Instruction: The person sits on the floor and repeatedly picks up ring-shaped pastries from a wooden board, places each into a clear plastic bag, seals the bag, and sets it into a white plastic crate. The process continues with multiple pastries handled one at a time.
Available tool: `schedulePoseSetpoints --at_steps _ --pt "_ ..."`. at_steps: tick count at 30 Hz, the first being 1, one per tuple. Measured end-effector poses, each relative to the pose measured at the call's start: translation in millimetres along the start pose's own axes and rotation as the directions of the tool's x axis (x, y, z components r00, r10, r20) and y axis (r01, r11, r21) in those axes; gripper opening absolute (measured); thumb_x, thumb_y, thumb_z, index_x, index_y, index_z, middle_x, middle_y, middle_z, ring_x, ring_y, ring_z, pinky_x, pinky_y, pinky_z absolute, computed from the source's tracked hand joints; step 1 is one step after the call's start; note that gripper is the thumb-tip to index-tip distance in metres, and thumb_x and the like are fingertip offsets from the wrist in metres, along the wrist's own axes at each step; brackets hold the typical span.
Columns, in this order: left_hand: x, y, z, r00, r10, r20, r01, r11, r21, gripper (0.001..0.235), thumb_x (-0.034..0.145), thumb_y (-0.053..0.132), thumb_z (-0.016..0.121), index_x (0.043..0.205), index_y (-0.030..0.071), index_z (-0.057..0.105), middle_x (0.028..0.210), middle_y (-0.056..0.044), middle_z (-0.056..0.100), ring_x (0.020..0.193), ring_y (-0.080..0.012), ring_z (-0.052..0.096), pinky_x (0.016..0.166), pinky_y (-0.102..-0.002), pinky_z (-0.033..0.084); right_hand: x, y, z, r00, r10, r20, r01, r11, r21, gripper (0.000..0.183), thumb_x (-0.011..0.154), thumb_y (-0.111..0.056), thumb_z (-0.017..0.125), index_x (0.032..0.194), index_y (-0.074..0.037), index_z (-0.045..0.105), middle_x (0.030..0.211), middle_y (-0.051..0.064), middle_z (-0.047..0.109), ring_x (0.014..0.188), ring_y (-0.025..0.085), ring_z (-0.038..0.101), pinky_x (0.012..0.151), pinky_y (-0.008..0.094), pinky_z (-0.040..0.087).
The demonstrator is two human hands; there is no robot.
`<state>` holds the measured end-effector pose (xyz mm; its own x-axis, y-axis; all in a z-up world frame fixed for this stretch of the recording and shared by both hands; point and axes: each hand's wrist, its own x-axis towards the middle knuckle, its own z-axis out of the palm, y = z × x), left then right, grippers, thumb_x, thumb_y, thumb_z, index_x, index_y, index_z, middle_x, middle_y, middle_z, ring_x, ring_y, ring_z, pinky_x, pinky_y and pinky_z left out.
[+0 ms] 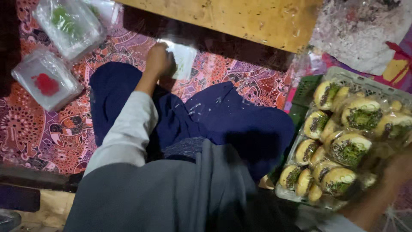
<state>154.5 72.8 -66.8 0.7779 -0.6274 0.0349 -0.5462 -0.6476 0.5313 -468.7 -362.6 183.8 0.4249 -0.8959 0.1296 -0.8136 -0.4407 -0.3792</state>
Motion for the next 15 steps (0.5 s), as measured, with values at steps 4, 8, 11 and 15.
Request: schedulePoseSetpoints --at_steps 4,8,11,15 --pt "33 0 26 0.981 0.194 -0.016 -0.193 0.98 0.046 0.033 0.075 0.004 0.066 0.107 -0.002 0.063 0.106 -0.03 0.065 0.093 -0.0484 0.063 0.075 -0.054 0.052 -20 -106 66 0.983 -0.143 0.112 0.091 0.921 0.379 0.051 0.121 -0.03 0.031 0.163 0.0 0.031 0.167 0.02 0.038 0.15 0.036 0.039 0.125 0.045 0.027" --pt "35 -9 45 0.992 0.074 0.099 -0.079 0.996 0.051 0.017 0.087 0.002 0.062 0.104 0.004 0.063 0.106 -0.023 0.066 0.092 -0.0446 0.066 0.075 -0.054 0.054 -44 -234 180 0.818 -0.387 0.425 0.185 0.877 0.443 0.04 0.099 -0.025 0.071 0.133 -0.006 0.065 0.143 0.014 0.064 0.134 0.027 0.06 0.111 0.039 0.047" --pt "25 -1 36 0.987 0.147 0.067 -0.151 0.987 0.06 0.025 0.081 -0.002 0.062 0.104 0.006 0.064 0.11 -0.019 0.067 0.086 -0.0427 0.068 0.071 -0.052 0.054 -49 -335 270 0.708 -0.511 0.487 0.218 0.815 0.538 0.049 0.097 -0.033 0.071 0.139 -0.007 0.064 0.146 0.019 0.059 0.137 0.033 0.055 0.115 0.04 0.041" --pt "-12 40 -7 0.975 0.22 -0.044 -0.222 0.974 -0.052 0.016 0.087 0.002 0.065 0.101 0.01 0.066 0.116 -0.012 0.068 0.087 -0.0389 0.07 0.074 -0.048 0.056 -38 -429 354 0.811 -0.529 0.249 0.308 0.749 0.587 0.07 0.096 -0.036 0.08 0.143 0.007 0.051 0.14 0.031 0.053 0.127 0.04 0.053 0.104 0.042 0.044"
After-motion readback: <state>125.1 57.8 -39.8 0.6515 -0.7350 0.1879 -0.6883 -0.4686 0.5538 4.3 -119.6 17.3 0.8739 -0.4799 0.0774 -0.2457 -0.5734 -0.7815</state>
